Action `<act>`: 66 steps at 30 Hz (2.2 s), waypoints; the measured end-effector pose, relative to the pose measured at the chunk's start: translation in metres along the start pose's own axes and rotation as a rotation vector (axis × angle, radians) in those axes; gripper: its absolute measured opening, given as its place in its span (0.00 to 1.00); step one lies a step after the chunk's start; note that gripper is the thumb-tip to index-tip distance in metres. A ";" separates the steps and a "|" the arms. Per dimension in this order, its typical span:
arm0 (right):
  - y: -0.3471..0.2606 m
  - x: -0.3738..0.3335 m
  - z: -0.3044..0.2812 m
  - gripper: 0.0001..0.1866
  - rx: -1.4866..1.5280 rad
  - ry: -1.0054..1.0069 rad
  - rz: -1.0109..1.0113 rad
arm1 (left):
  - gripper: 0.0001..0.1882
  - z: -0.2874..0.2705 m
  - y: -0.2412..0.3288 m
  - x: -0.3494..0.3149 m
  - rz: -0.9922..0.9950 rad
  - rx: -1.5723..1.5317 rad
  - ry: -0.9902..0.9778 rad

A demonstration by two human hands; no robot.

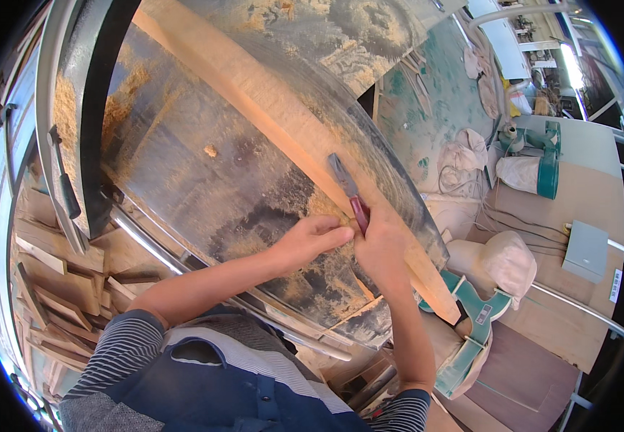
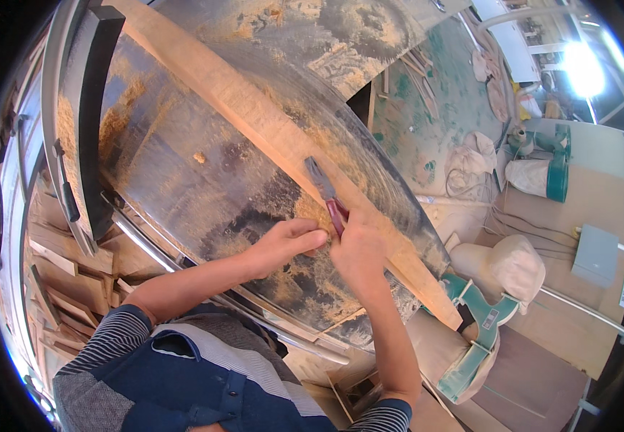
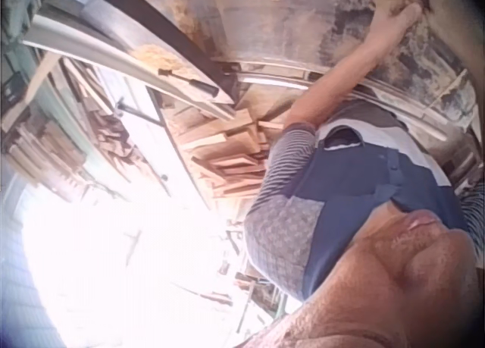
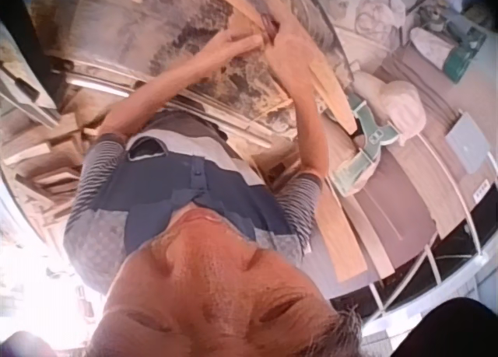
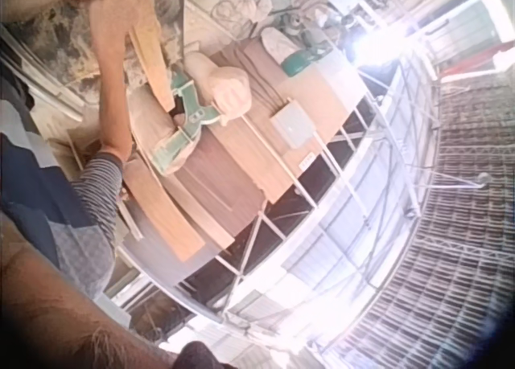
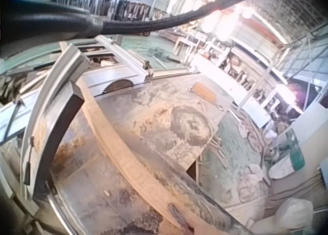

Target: The person uses pliers to pull nails out of a long wooden plank on a table saw, then measures the plank with a tape measure and marks it with a pencil. The person walks around the workshop floor, picks up the plank, and places it on the table saw before continuing the nail removal and measurement steps.

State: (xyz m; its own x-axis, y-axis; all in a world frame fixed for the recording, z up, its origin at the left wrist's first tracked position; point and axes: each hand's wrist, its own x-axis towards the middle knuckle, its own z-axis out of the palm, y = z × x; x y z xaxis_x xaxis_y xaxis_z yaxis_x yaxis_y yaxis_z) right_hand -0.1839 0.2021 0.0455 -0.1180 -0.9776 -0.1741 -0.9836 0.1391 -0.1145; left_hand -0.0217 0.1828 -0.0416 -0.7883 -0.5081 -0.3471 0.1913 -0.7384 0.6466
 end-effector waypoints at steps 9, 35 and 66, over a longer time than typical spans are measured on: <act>0.002 0.006 -0.009 0.17 0.295 -0.325 0.185 | 0.30 0.036 -0.022 0.046 -0.070 -0.733 -0.177; 0.018 0.025 -0.028 0.25 1.276 -0.938 0.710 | 0.10 0.076 0.032 0.042 -0.116 -0.624 0.427; -0.008 -0.055 0.092 0.12 2.693 -1.236 0.413 | 0.20 0.068 0.053 -0.019 -0.430 0.461 0.627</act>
State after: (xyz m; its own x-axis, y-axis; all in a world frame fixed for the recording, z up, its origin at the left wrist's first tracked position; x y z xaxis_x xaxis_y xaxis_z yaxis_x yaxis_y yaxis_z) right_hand -0.1568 0.2694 -0.0339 0.6759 -0.6601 -0.3278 0.7312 0.6562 0.1863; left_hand -0.0364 0.1835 0.0455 -0.2465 -0.4769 -0.8437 -0.4091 -0.7380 0.5367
